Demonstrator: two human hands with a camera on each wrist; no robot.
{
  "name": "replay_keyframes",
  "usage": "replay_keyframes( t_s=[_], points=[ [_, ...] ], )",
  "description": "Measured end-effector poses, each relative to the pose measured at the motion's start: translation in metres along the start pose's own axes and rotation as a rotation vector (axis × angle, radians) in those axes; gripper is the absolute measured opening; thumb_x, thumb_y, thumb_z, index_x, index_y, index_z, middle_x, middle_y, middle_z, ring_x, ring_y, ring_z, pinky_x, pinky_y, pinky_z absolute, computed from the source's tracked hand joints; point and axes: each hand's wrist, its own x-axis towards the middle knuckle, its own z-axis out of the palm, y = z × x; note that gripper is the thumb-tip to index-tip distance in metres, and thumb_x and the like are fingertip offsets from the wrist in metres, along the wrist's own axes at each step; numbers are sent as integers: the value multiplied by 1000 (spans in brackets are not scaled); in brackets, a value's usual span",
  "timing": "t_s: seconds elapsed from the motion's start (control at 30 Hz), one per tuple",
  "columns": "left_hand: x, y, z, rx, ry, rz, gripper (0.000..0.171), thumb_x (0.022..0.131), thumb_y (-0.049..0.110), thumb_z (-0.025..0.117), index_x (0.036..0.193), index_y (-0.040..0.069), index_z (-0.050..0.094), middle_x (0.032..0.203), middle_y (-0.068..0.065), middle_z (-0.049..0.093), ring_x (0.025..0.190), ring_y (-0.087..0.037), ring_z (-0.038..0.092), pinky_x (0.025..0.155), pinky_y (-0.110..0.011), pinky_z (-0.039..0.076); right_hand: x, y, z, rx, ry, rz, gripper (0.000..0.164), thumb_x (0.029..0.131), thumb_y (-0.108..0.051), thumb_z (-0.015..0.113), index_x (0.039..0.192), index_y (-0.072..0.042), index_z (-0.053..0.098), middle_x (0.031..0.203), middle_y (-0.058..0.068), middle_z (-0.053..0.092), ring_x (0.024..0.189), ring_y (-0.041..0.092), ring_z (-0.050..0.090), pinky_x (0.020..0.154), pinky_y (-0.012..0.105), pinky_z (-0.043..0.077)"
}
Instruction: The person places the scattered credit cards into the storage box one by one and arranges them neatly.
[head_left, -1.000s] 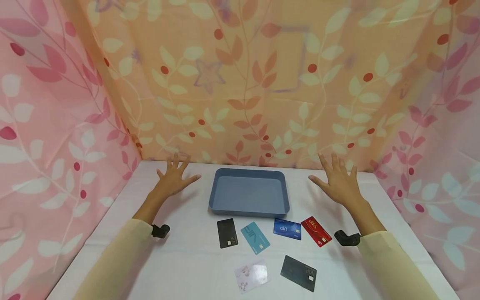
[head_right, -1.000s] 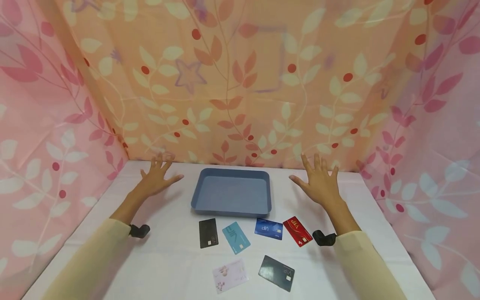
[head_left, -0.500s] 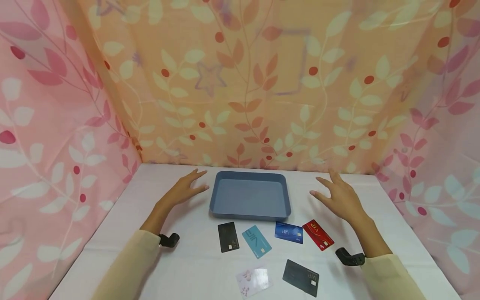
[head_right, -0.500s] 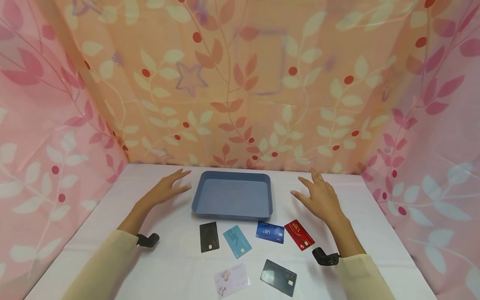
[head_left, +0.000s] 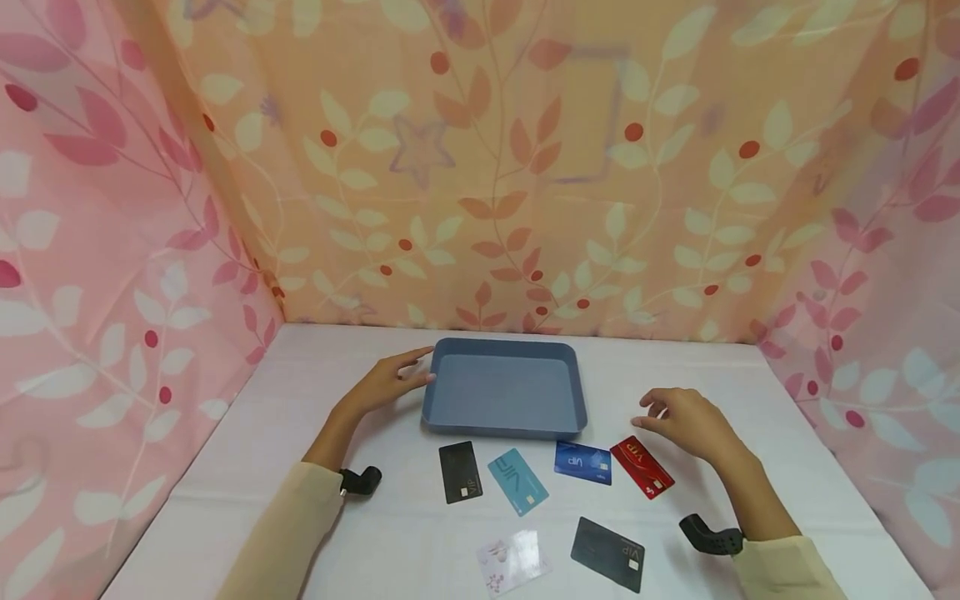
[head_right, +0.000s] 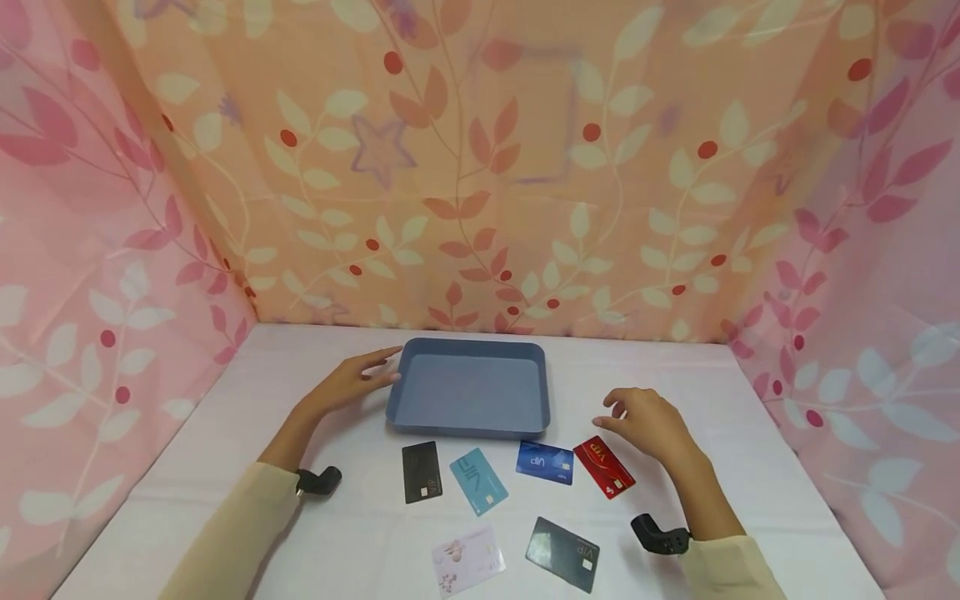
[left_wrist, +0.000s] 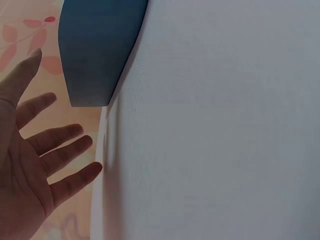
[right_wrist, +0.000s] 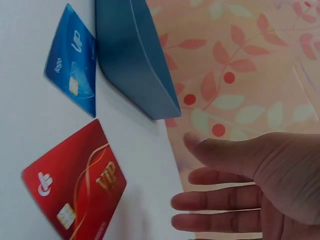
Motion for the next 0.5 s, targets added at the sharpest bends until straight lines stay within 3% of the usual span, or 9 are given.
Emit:
replay_keyframes(
  t_s=[0.23,0.5],
  points=[
    [4,-4,0,-54,-6,5,65,95,34,73,151,12,50,154,-10,49,138,-39,48,110,-59,41,-9,1,8,21,-150,57,28,81,-28,86,92,-6,72,81,2,67,76,19,60,67,41,57],
    [2,-5,1,-79,-55,29,68,91,29,78,150,8,51,152,-11,50,137,-38,50,113,-55,39,-22,-13,14,-110,-223,138,46,67,-33,94,91,-6,67,80,3,64,75,20,56,65,40,56]
  ],
)
